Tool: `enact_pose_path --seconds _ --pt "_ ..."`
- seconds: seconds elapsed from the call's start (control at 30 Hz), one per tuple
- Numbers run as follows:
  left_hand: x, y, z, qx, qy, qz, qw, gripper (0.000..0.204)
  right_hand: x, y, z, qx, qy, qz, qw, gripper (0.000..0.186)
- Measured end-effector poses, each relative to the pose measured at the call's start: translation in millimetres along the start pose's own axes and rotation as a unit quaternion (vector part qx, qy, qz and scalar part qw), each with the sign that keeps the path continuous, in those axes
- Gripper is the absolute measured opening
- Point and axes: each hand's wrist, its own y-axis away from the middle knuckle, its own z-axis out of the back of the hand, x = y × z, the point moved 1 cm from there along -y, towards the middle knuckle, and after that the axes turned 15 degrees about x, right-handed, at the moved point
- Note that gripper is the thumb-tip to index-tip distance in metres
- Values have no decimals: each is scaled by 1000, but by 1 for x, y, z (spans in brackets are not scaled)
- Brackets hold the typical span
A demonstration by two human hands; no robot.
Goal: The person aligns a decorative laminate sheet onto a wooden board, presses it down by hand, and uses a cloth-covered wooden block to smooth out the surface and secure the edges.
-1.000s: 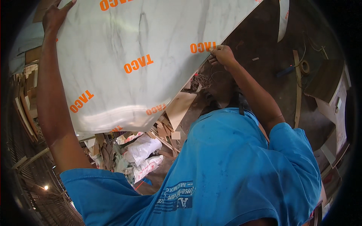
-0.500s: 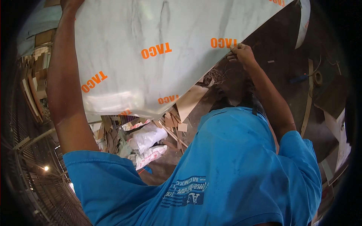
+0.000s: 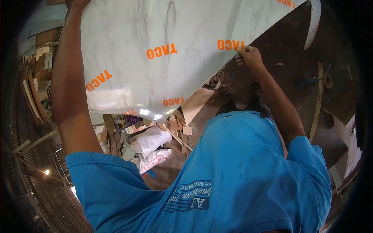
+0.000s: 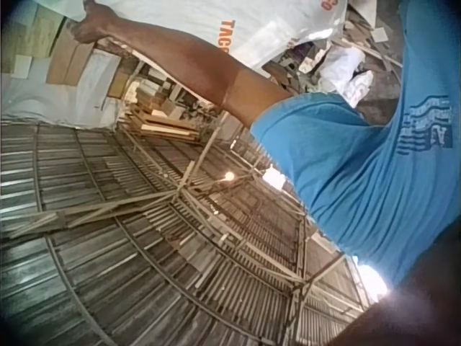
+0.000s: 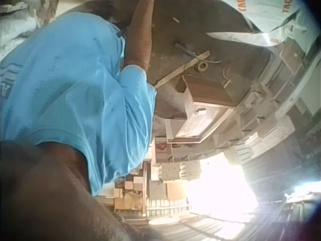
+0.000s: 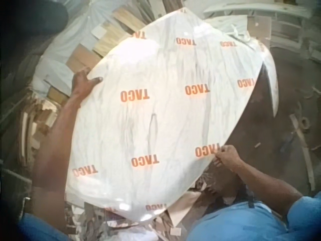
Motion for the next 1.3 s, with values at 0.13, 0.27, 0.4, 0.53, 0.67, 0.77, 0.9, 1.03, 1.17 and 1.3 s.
enact_pose_path --seconds 0.13,0.27,0.4,0.53,0.67,0.77,0.9,1.03,1.17,1.3 --pt "4 -29 -52 40 -76 -91 992 69 -51 -25 36 -31 -11 23 999 14" --pt "-58 -16 -113 35 24 -99 994 55 -71 -14 88 -118 94 12 988 16" --pt "-85 -17 -117 -19 -10 -92 995 58 -61 2 107 -102 0 -15 995 19" --pt "-114 -11 -117 8 -7 -57 998 56 -62 1 112 -91 -43 -20 995 22" --pt "-102 -10 -124 22 4 -50 998 49 -62 2 100 -82 -63 -3 995 23" --pt "-104 -9 -127 14 39 -65 997 44 -64 2 102 -75 -76 -5 994 23" --pt "-104 -10 -132 23 66 -73 995 43 -66 3 107 -64 -80 -11 995 24" --pt "-93 -14 -139 6 57 -62 996 49 -72 -3 122 -23 -43 -2 999 26" --pt "-93 -15 -142 17 20 -36 999 60 -65 0 151 55 75 37 995 30" --pt "-71 -13 -143 20 50 -18 998 65 -58 -16 190 41 328 107 938 30"
